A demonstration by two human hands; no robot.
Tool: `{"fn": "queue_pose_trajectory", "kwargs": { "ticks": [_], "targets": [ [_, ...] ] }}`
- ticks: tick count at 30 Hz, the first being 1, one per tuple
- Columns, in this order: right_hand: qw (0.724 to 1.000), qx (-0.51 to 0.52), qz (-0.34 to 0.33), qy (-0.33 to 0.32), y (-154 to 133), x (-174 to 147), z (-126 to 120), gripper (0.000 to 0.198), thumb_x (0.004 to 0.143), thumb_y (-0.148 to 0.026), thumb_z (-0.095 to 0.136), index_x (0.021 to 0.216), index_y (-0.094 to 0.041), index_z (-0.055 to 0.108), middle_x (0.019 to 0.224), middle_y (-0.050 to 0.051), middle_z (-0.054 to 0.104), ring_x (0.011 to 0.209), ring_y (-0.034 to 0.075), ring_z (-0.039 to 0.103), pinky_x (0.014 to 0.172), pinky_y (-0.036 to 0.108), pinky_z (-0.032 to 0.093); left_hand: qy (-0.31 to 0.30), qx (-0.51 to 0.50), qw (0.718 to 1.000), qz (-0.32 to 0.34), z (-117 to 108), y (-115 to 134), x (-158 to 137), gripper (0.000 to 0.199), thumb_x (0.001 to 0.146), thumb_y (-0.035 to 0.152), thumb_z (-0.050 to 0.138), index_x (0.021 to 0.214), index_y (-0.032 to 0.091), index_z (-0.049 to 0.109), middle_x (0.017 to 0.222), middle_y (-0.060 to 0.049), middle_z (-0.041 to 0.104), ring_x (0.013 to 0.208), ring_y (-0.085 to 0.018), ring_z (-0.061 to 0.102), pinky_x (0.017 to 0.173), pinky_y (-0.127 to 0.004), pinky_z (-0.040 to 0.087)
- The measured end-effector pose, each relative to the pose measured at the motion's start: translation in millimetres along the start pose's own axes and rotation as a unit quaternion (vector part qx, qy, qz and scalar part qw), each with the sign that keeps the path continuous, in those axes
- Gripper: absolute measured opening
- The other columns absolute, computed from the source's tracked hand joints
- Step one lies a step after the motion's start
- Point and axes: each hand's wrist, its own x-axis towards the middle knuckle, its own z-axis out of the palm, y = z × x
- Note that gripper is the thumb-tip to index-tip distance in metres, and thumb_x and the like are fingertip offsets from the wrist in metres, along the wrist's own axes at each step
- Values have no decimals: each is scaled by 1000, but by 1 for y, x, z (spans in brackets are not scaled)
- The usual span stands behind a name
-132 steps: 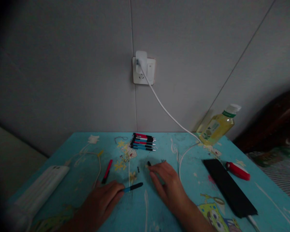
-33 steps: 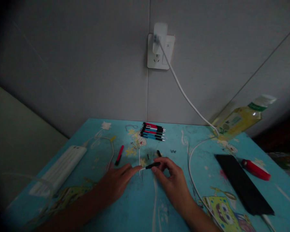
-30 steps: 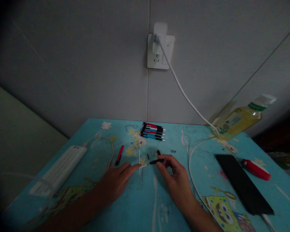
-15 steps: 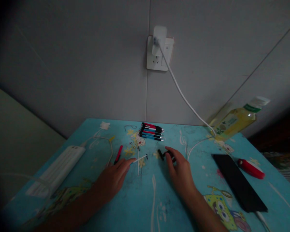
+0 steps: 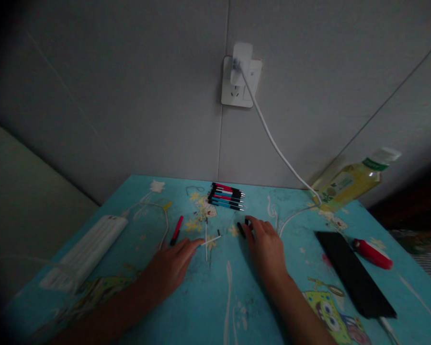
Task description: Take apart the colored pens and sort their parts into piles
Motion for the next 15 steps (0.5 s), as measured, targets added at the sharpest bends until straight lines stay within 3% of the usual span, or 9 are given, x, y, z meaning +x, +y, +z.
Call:
{"fn": "queue_pose_trajectory", "kwargs": {
  "ticks": [7, 15],
  "targets": [
    [992, -115, -38, -39, -9, 3, 6, 34, 102, -32, 44, 131, -22, 59, 98, 8, 70, 90, 24, 61, 80, 34, 44, -2, -4, 1000, 3, -1, 0, 1, 47, 99, 13, 38, 141, 33, 43, 102, -1, 66, 82, -21, 65, 83, -36, 42],
    [989, -133, -27, -67, -14, -6, 5, 32, 100, -32, 48, 127, -22, 60, 105, 9, 66, 93, 24, 61, 84, 35, 42, -2, -1, 1000, 12, -2, 0, 1, 48, 99, 12, 37, 142, 33, 42, 101, -2, 66, 80, -23, 64, 79, -37, 43]
  ]
}}
